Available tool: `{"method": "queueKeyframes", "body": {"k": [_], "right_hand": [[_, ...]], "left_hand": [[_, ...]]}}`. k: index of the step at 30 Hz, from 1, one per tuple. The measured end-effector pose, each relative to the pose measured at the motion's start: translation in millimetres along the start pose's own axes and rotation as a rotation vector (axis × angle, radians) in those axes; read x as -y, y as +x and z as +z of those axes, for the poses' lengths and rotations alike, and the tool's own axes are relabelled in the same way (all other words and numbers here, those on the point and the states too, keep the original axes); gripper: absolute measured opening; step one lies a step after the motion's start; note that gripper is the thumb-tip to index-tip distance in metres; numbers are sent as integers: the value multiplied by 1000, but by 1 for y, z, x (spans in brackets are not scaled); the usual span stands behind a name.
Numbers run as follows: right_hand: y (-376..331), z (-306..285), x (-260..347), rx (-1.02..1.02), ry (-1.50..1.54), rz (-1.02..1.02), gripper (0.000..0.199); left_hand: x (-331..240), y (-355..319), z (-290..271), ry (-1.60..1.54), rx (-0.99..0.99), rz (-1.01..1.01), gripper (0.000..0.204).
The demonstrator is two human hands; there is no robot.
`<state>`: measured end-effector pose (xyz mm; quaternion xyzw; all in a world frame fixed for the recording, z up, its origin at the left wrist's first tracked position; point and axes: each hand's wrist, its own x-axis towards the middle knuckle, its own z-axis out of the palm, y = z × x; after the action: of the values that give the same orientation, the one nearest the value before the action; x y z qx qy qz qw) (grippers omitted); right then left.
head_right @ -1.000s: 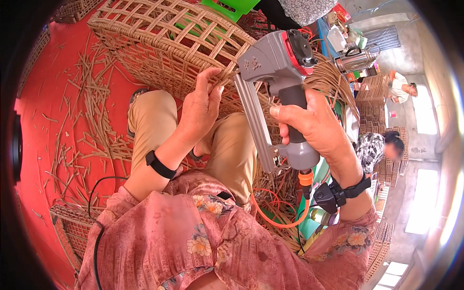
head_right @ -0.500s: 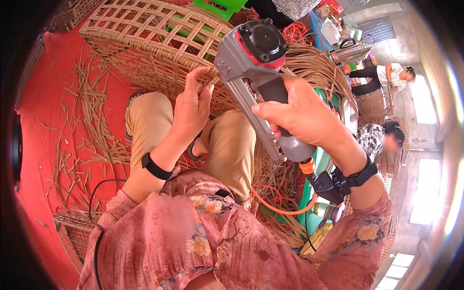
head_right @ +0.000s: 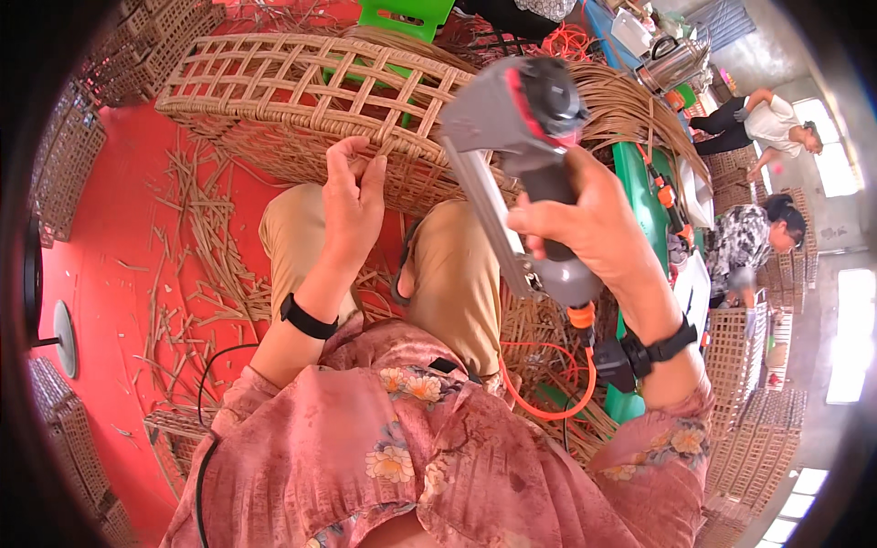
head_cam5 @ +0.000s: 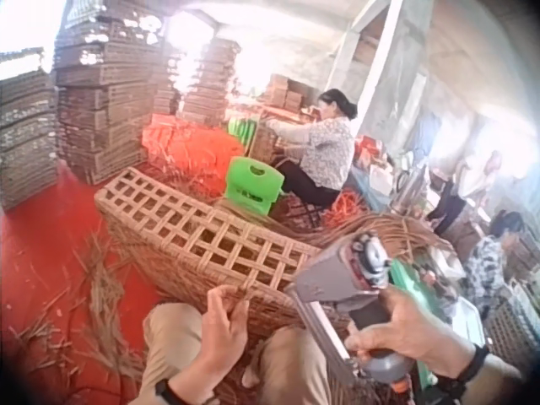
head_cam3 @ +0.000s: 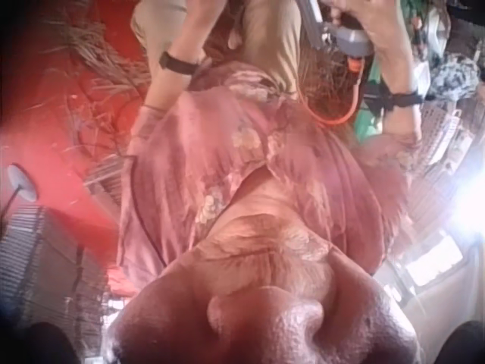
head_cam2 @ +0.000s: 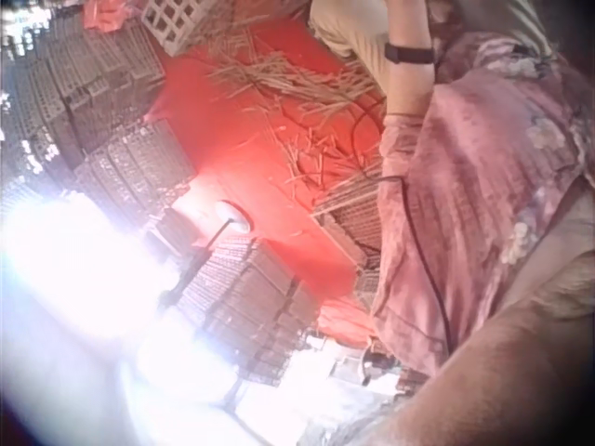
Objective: The recorder is assembling a wicker or bamboo furniture piece, using a pneumatic staple gun to attach strips and pliers to trim them.
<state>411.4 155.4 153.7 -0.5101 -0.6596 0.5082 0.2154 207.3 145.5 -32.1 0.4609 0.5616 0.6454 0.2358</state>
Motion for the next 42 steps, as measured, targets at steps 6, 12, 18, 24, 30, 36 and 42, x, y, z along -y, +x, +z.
{"method": "queueKeyframes", "body": {"k": [6, 12, 18, 24, 30, 36, 42], "right_hand": [[-63, -61, -35, -377, 165, -61, 38], [-69, -121, -116, -509, 418, -72, 60], [-62, -168, -227, -858, 293, 209, 77], [-6, -199, -229, -980, -158, 285, 66], [34, -243, -251, -958, -388, 422, 51], [52, -267, -337, -1064, -424, 409, 49], [-12, -236, -320, -1334, -665, 187, 59]], "left_hand": [[-11, 17, 4, 220, 83, 6, 29], [-22, 21, 2, -23, 81, -412, 29], [-29, 29, 12, -200, 96, -507, 32], [-31, 32, 15, -108, -30, -470, 42], [-32, 33, 19, -97, -29, -468, 42], [-28, 32, 20, -102, 0, -470, 41], [-35, 28, 21, -49, 7, -473, 40]]}}
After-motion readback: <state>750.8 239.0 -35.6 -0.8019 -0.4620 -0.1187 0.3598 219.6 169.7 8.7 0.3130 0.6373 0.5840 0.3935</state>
